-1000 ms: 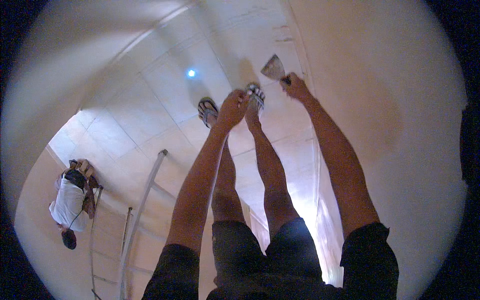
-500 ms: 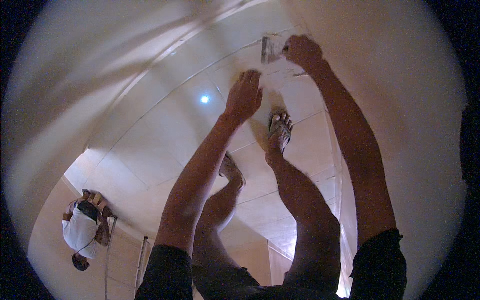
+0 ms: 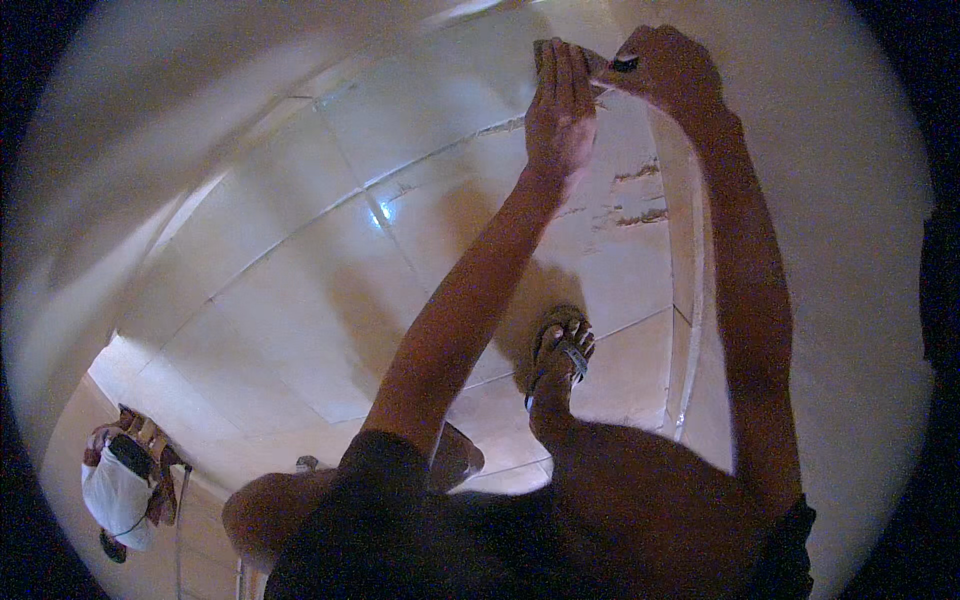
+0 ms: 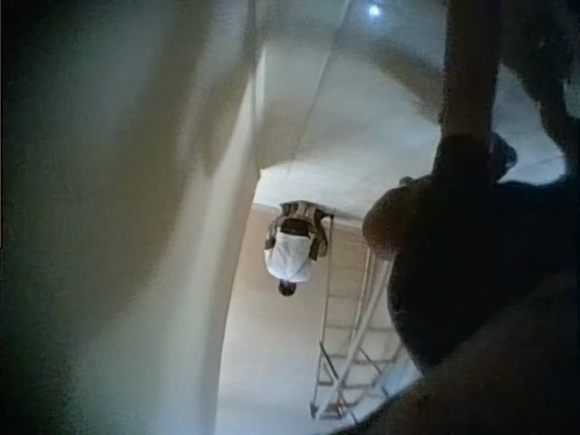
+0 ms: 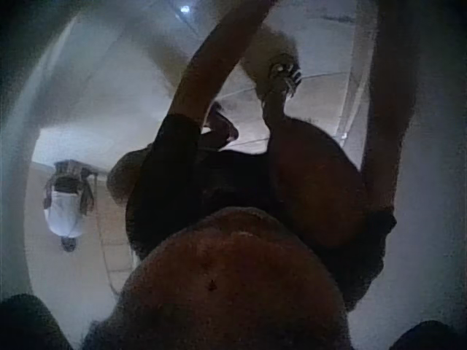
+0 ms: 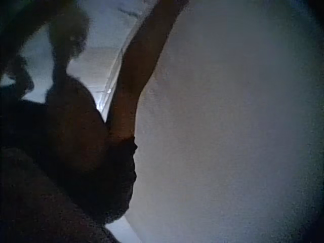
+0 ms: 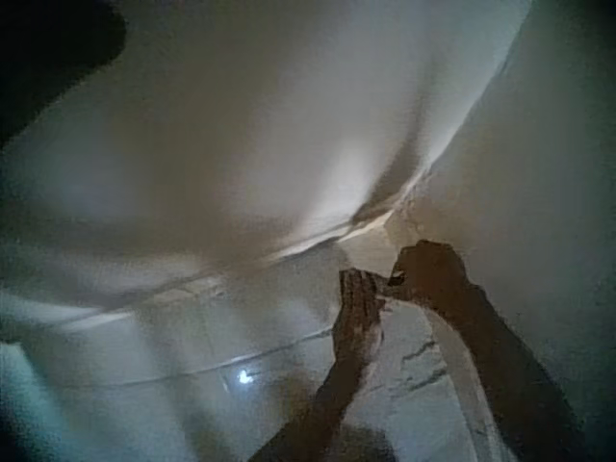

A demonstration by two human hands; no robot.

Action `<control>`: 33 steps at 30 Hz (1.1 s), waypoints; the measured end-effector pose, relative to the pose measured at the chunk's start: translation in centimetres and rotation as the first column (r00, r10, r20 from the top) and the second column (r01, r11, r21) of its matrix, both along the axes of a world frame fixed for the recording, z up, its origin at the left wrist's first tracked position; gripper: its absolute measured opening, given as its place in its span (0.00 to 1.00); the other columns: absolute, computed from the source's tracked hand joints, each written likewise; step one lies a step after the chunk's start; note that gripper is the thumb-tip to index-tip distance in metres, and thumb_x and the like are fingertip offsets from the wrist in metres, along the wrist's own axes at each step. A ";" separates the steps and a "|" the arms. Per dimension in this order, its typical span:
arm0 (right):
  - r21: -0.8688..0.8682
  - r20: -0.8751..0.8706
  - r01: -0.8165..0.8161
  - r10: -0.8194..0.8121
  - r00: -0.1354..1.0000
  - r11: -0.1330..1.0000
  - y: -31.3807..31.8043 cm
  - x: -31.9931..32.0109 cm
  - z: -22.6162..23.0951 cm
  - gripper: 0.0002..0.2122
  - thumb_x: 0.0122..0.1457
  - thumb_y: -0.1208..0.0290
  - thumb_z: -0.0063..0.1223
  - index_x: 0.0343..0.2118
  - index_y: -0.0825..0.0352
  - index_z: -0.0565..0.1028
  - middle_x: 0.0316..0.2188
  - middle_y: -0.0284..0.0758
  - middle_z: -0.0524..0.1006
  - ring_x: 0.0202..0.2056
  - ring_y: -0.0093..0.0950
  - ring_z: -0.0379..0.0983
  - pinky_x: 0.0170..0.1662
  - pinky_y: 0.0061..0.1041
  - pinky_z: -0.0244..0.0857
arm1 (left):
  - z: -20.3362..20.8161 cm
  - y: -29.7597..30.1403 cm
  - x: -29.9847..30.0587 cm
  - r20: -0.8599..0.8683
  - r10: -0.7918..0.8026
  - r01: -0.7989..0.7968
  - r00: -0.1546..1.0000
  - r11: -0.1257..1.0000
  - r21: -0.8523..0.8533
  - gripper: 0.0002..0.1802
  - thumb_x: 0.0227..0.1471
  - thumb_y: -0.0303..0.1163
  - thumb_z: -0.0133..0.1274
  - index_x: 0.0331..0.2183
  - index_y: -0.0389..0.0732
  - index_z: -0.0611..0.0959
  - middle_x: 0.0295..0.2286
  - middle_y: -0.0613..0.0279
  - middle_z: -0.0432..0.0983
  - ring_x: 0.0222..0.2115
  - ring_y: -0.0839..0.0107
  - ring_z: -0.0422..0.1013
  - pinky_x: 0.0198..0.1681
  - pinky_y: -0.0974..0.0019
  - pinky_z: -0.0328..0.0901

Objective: The person kneels on a tiled floor and uses a putty knife to apply and smooth grout into the gaps between tiles. The person moves along the floor, working on different sections of the grout lines.

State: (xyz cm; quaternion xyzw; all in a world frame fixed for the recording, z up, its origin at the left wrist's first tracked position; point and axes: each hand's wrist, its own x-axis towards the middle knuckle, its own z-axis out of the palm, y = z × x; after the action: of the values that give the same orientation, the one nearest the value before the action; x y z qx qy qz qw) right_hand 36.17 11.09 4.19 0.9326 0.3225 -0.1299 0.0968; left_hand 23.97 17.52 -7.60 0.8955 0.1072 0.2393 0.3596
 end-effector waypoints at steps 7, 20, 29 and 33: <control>0.092 -0.095 -0.099 0.108 0.990 0.991 -0.8 0.4 -1.5 0.23 0.47 0.44 0.64 0.30 0.63 0.83 0.30 0.39 0.81 0.34 0.39 0.78 0.41 0.38 0.73 | -0.8 0.6 -0.5 -0.141 0.085 0.000 0.986 0.856 0.517 0.32 0.46 0.27 0.49 0.52 0.19 0.70 0.53 0.26 0.64 0.57 0.37 0.62 0.64 0.47 0.55; 0.034 -0.046 -0.230 0.231 0.972 0.973 0.8 -0.8 -2.2 0.18 0.49 0.46 0.61 0.30 0.57 0.83 0.30 0.36 0.81 0.35 0.39 0.79 0.41 0.39 0.73 | 0.1 2.1 -2.2 -0.230 0.026 -0.025 0.973 1.000 0.003 0.34 0.50 0.29 0.53 0.57 0.25 0.65 0.58 0.34 0.59 0.60 0.43 0.58 0.59 0.56 0.64; -0.008 -0.087 -0.089 0.088 0.992 0.996 1.0 -0.2 1.0 0.18 0.46 0.45 0.63 0.28 0.56 0.84 0.28 0.39 0.81 0.36 0.39 0.79 0.41 0.37 0.73 | 0.4 1.6 -1.4 -0.144 -0.024 0.027 0.989 1.000 0.015 0.33 0.49 0.22 0.50 0.57 0.24 0.65 0.58 0.32 0.57 0.61 0.39 0.55 0.59 0.56 0.64; -0.057 -0.055 -0.085 0.082 0.995 0.995 0.8 1.0 0.3 0.19 0.46 0.43 0.63 0.27 0.56 0.84 0.28 0.38 0.81 0.35 0.38 0.78 0.40 0.37 0.73 | 0.8 0.5 -0.1 -0.085 0.013 -0.007 0.996 0.997 0.073 0.33 0.48 0.24 0.50 0.56 0.21 0.65 0.57 0.28 0.58 0.61 0.37 0.55 0.62 0.54 0.60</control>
State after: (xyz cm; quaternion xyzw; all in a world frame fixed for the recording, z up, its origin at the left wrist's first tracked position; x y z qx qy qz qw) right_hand 37.13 11.85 4.47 0.9112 0.3597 -0.1597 0.1215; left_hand 23.83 18.00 -6.75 0.9168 0.1181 0.2064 0.3209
